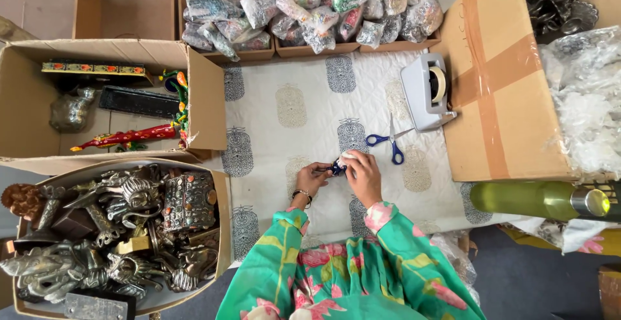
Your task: The person wraps small decorative figurines in bubble wrap, pressing the wrap around each item, and places the wrapped items into cardboard boxes alongside other already wrapped pieces. They occasionally reach into a box of unwrapped metal figurines to retrieve the next item.
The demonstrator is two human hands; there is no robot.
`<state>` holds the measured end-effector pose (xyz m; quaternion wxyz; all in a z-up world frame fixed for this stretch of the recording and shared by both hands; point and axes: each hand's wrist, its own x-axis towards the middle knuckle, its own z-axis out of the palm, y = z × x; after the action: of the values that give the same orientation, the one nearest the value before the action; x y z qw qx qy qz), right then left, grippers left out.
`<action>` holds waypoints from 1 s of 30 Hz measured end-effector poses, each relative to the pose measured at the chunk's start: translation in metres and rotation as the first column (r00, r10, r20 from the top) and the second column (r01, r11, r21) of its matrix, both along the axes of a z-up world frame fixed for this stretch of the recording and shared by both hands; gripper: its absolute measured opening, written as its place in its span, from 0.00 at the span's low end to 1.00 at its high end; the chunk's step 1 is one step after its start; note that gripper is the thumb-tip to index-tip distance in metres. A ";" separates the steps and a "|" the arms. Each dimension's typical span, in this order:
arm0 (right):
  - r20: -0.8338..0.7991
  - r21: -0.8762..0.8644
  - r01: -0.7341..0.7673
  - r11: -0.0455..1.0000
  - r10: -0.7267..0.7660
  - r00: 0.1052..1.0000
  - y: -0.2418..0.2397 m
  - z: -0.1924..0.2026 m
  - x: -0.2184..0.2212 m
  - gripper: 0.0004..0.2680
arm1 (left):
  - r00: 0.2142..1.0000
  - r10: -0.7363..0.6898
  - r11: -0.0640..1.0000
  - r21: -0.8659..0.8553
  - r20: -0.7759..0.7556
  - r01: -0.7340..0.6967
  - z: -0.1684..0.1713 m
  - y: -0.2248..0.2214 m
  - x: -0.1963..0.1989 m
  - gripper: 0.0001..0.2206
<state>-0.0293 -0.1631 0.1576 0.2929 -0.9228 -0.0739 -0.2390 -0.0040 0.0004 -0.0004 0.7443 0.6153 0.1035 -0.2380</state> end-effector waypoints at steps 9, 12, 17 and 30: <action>-0.216 0.241 0.213 0.947 -0.162 0.963 -0.053 -0.059 0.000 0.05 | 1.000 0.002 1.000 0.000 0.001 -0.002 -0.007 -0.002 0.001 0.12; -0.105 0.147 0.205 0.968 -0.191 0.976 -0.022 -0.036 -0.004 0.08 | 1.000 0.007 1.000 0.031 0.003 -0.007 -0.004 -0.004 0.001 0.11; -0.105 -0.047 -0.051 0.998 0.046 0.993 0.001 -0.006 -0.002 0.22 | 1.000 0.018 1.000 -0.001 0.004 -0.018 -0.004 0.000 0.000 0.12; -0.368 0.445 0.111 0.888 0.069 0.927 -0.020 -0.045 0.011 0.18 | 0.990 0.086 0.993 -0.071 -0.110 -0.095 0.009 0.001 0.006 0.26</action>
<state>-0.0187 -0.1830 0.1124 0.5082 -0.8566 0.0519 -0.0725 0.0018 0.0014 0.0088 0.7706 0.5677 0.1617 -0.2402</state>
